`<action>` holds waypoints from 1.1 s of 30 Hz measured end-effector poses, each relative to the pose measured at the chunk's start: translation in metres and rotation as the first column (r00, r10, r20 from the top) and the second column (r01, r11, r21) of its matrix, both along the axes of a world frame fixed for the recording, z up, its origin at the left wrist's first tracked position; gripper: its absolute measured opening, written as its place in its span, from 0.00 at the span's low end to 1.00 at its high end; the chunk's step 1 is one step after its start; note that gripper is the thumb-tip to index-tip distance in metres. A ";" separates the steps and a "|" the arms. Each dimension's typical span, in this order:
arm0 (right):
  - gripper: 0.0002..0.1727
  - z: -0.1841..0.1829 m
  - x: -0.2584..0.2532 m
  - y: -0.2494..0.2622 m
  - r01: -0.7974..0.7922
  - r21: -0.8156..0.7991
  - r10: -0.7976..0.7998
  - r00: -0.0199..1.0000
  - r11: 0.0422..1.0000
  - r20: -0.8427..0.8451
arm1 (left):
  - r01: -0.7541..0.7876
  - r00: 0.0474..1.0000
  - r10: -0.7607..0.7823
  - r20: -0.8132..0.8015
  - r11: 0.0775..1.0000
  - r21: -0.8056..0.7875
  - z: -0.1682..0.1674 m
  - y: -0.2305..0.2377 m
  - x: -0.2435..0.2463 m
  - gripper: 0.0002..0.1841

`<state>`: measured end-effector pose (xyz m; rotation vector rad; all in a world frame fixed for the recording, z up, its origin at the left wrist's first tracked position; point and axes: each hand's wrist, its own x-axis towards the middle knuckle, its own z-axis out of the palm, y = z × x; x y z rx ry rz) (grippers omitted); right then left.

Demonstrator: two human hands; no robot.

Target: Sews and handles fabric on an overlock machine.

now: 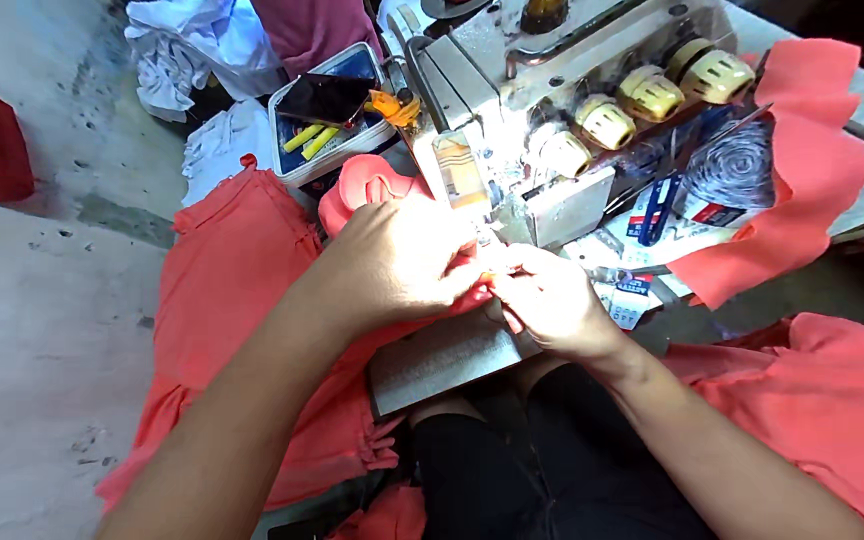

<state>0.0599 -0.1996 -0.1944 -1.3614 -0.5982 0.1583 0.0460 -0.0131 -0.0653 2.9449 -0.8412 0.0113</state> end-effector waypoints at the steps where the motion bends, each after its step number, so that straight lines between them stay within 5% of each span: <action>1: 0.04 0.001 0.002 0.001 -0.008 -0.004 0.008 1.000 1.000 -0.017 | -0.016 1.000 0.016 -0.002 1.000 -0.011 -0.002 0.001 0.002 0.15; 7: 0.06 0.005 0.009 0.000 -0.055 -0.025 0.051 0.989 0.998 -0.138 | -0.277 0.959 0.277 -0.061 0.961 0.015 0.017 0.013 0.002 0.21; 10: 0.09 0.000 0.008 -0.001 -0.063 0.010 0.064 0.992 0.998 -0.106 | -0.171 0.981 0.170 0.089 0.985 0.002 0.018 0.031 -0.004 0.24; 13: 0.16 -0.001 0.003 -0.009 -0.077 -0.008 0.077 0.997 0.997 -0.006 | -0.022 0.991 0.034 0.130 0.996 -0.090 0.025 0.008 -0.028 0.16; 16: 0.06 -0.010 -0.006 -0.012 -0.001 0.083 -0.011 0.989 0.997 0.149 | 0.118 0.980 -0.102 0.174 0.989 -0.086 0.009 -0.007 -0.033 0.18; 22: 0.05 -0.018 -0.013 -0.011 0.060 0.119 -0.084 0.975 0.991 0.207 | 0.037 0.990 -0.049 0.130 0.995 0.096 -0.023 0.003 -0.021 0.17; 29: 0.10 -0.017 0.005 -0.002 0.002 0.124 -0.008 0.999 0.992 0.044 | -0.079 0.996 0.084 0.027 0.985 -0.152 -0.028 0.014 -0.016 0.19; 33: 0.09 -0.016 0.007 -0.007 0.025 0.057 -0.037 0.975 0.998 0.218 | 0.037 0.993 0.005 0.115 0.930 -0.366 -0.036 -0.005 -0.030 0.11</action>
